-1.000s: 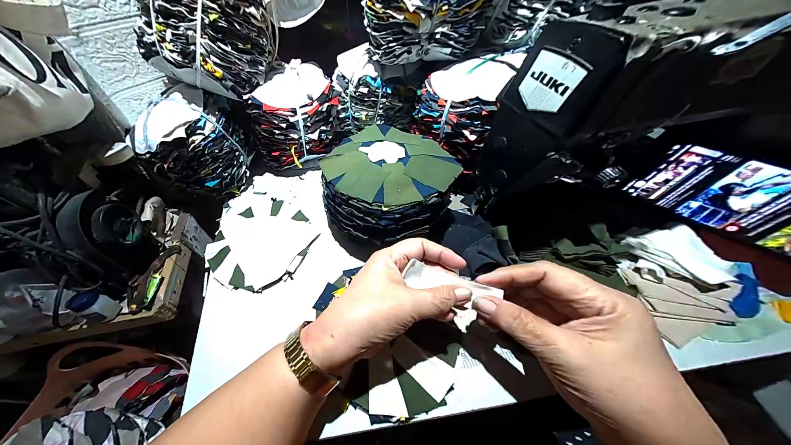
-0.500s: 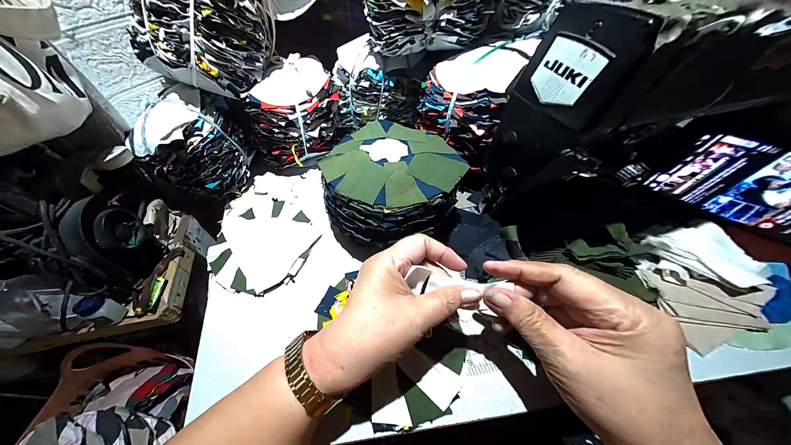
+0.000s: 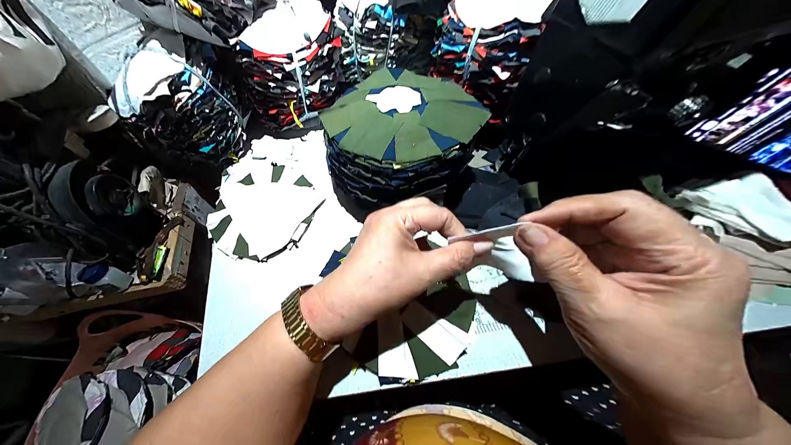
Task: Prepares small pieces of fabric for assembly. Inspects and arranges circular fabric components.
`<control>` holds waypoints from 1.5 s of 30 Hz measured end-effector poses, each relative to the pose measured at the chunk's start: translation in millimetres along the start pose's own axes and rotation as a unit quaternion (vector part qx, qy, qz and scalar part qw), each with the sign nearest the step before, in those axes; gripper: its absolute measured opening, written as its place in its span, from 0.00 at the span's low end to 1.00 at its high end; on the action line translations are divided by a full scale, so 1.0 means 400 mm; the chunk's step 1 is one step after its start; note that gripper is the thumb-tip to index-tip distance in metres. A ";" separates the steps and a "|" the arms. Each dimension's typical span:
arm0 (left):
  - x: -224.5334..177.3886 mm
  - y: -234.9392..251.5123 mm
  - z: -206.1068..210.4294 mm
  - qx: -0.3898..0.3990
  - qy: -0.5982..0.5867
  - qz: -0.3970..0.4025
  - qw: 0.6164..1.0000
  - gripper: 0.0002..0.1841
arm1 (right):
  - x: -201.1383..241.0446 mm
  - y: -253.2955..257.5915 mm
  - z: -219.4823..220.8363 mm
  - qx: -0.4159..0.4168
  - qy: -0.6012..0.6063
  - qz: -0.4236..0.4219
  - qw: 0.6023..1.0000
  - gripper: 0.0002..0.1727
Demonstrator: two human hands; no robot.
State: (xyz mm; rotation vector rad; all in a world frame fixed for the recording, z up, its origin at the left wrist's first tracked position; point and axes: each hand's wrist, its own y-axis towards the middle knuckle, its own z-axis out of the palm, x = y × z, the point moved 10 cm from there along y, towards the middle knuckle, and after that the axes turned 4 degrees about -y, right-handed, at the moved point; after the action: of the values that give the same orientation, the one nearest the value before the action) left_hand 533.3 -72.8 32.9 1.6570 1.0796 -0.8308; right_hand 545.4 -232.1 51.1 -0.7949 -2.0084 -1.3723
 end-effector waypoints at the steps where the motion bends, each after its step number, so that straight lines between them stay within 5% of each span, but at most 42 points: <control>1: -0.002 0.004 -0.004 -0.001 -0.010 0.003 1.000 0.05 | -0.001 -0.001 -0.002 0.001 -0.007 0.002 1.000 0.07; 7: 0.001 0.007 -0.009 0.017 -0.116 -0.067 0.991 0.05 | -0.027 -0.008 -0.002 0.036 0.015 0.048 0.998 0.13; 15: 0.031 -0.017 0.018 0.179 0.110 -0.143 0.967 0.14 | -0.081 -0.081 0.050 0.083 -0.068 0.136 0.985 0.07; 26: 0.079 -0.027 0.030 0.203 0.297 -0.173 0.917 0.15 | -0.057 -0.075 0.106 0.118 -0.297 -0.022 0.947 0.11; 33: 0.062 -0.013 -0.031 0.151 0.302 -0.146 0.930 0.15 | 0.023 -0.075 0.130 0.150 -0.215 -0.146 0.954 0.10; 45: 0.082 -0.026 -0.005 0.212 0.366 -0.158 0.892 0.11 | 0.043 -0.133 0.218 0.229 -0.377 -0.156 0.884 0.13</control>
State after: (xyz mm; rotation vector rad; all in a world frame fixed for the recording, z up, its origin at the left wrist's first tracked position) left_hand 536.4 -60.4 0.8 2.2964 1.8220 -0.6757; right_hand 483.7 -163.1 5.0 -0.8822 -3.0238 -0.6919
